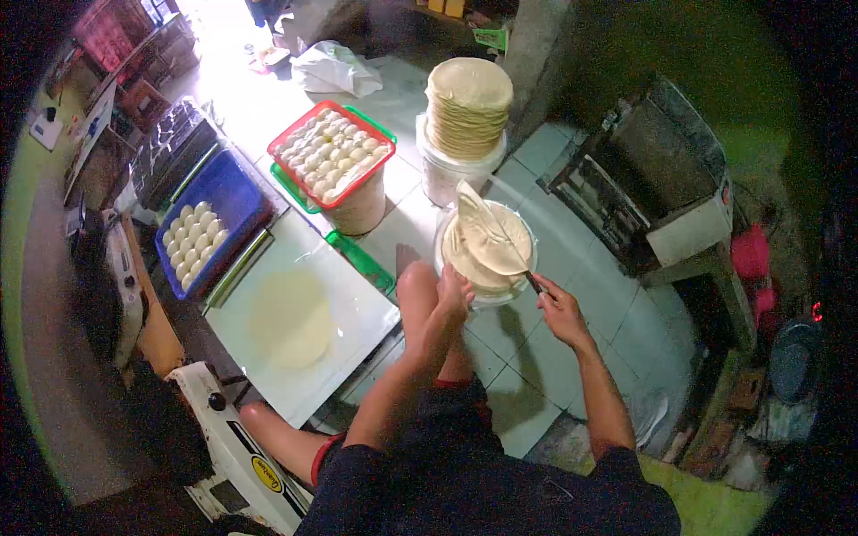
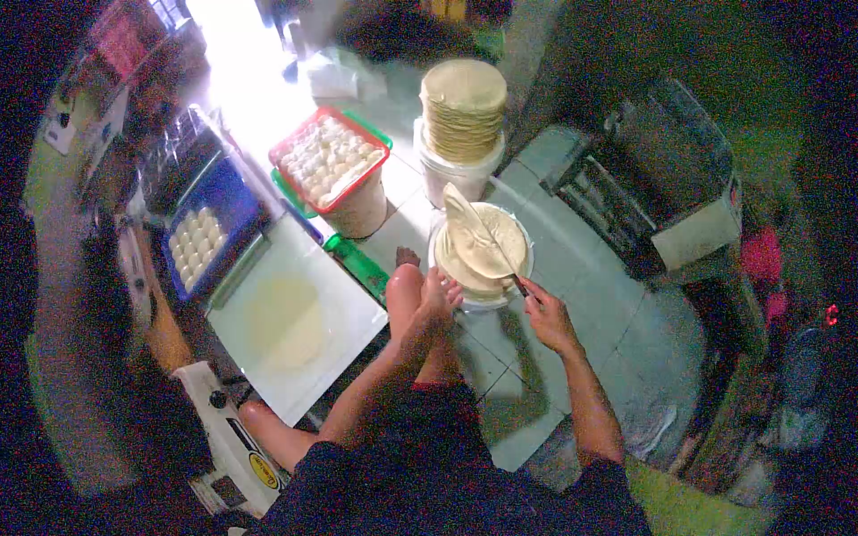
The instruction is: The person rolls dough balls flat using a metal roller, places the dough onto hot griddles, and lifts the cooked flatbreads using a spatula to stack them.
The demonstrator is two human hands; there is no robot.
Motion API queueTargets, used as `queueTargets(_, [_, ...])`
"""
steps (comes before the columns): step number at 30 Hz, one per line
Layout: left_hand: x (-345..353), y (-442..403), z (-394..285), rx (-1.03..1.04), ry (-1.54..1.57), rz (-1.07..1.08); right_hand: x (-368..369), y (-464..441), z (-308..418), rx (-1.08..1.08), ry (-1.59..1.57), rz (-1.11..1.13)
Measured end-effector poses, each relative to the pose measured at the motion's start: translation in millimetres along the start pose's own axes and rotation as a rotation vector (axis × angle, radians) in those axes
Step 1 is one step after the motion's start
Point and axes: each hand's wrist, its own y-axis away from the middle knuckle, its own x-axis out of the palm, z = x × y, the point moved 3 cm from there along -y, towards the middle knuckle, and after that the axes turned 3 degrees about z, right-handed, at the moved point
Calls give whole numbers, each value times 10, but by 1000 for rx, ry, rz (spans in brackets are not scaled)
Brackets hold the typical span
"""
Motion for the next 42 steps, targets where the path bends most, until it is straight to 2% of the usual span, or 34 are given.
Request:
queueTargets(2, [-204,-130,136,8,-59,-227,-125,37,-6,236,-212,150])
queueTargets(5, [-198,-249,147,36,-155,-386,-36,-198,-513,300,-361,259])
queueTargets(8, [24,-365,175,61,-303,-287,144,-436,-1202,248,-184,289])
queueTargets(11, [228,-321,172,152,-624,-89,139,-463,-1444,35,52,14])
queueTargets(12, [284,-269,177,225,-764,-52,90,-452,-1399,146,17,-15])
queueTargets(13, [320,-189,185,330,-926,-46,81,-488,-1452,99,91,-37])
queueTargets(16, [492,125,382,873,-1584,-143,73,-564,-1693,21,222,-59])
queueTargets(19, [368,-128,631,738,-2139,386,256,-491,-1902,389,-231,71])
queueTargets(20, [332,-123,676,803,-2166,330,348,-457,-1955,352,-304,32])
queueTargets(23, [308,226,476,921,-2075,408,683,-321,-2092,249,-194,-205])
queueTargets(25, [193,635,149,1074,-1793,488,919,-177,-1940,198,-97,-282])
queueTargets(26, [157,913,-107,1144,-1649,526,1100,-174,-2089,247,33,-252])
queueTargets(27, [250,1365,-590,880,-1594,406,1106,-144,-1977,245,18,-280])
queueTargets(29, [-100,1631,-1136,904,-1392,298,1093,-143,-1606,235,-14,-335])
queueTargets(30, [-571,1610,-1170,1165,-1243,299,1138,-209,-1648,147,3,-351])
queueTargets(32, [-1431,1547,-1409,1118,-1402,-15,1155,-313,-1393,251,63,-335])
queueTargets(33, [-1849,1555,-1452,1061,-1513,-78,1161,-322,-1282,304,96,-328])
queueTargets(34, [-2257,1546,-1448,1033,-1603,-32,1249,-372,-1392,201,237,-393])
queueTargets(37, [-3063,1655,-1277,914,-1898,-81,1231,-382,-599,-168,718,-414])
queueTargets(38, [-3221,1617,-1234,894,-1902,-87,1327,-408,-525,-191,675,-246])
queueTargets(41, [-3440,1505,-1352,972,-1872,-39,1531,-490,-509,-278,704,54])
queueTargets(42, [-3391,1571,-1523,962,-1845,-16,1447,-517,-288,-174,596,123])
